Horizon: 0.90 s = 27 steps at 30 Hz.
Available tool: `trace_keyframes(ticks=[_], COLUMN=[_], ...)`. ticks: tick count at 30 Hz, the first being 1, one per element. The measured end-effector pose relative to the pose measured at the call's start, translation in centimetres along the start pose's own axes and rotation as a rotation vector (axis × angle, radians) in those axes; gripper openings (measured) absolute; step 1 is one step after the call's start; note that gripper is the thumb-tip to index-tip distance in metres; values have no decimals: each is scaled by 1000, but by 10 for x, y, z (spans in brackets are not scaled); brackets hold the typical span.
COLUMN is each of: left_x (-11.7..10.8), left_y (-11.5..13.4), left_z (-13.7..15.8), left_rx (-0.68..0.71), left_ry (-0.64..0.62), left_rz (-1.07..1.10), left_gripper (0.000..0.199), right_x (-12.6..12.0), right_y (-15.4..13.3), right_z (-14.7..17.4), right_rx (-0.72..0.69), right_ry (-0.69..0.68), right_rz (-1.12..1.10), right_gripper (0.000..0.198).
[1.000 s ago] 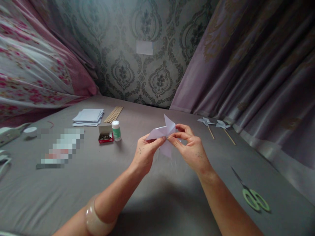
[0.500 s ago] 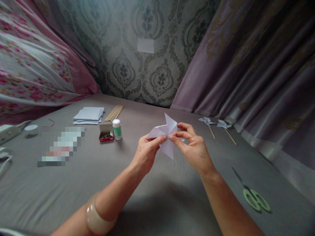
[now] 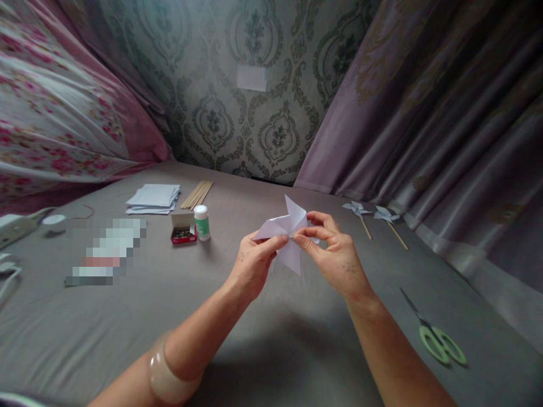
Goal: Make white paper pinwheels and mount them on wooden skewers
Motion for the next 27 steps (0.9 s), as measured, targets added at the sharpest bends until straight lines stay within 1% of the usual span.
trace_keyframes(ticks=[5,11,15,27], left_x=[-1,0,1,-6], left_y=[1,3,7,5], left_z=[1,2,3,-1], left_rx=[41,109,165,228], left_ry=[-7,24,38,38], left_rz=[-43,-153,-230,-375], left_gripper=[20,20,19,19], right_x=[0,0,2,13], right_y=[-1,1,4,19], right_z=[0,0,-1,-4], right_rx=[4,23,51,93], right_ry=[-6,-18,-32,-51], right_rz=[4,-16,-55,-167], right_gripper=[16,14,16,24])
Point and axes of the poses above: each hand's wrist, its own z-axis away from the middle knuckle, its own x-axis out of the palm, y = z × x, the point moved 3 cm from there along -z, towards the middle knuckle, and after that the axes turned 3 degrees about -y, right-handed, at the moved point
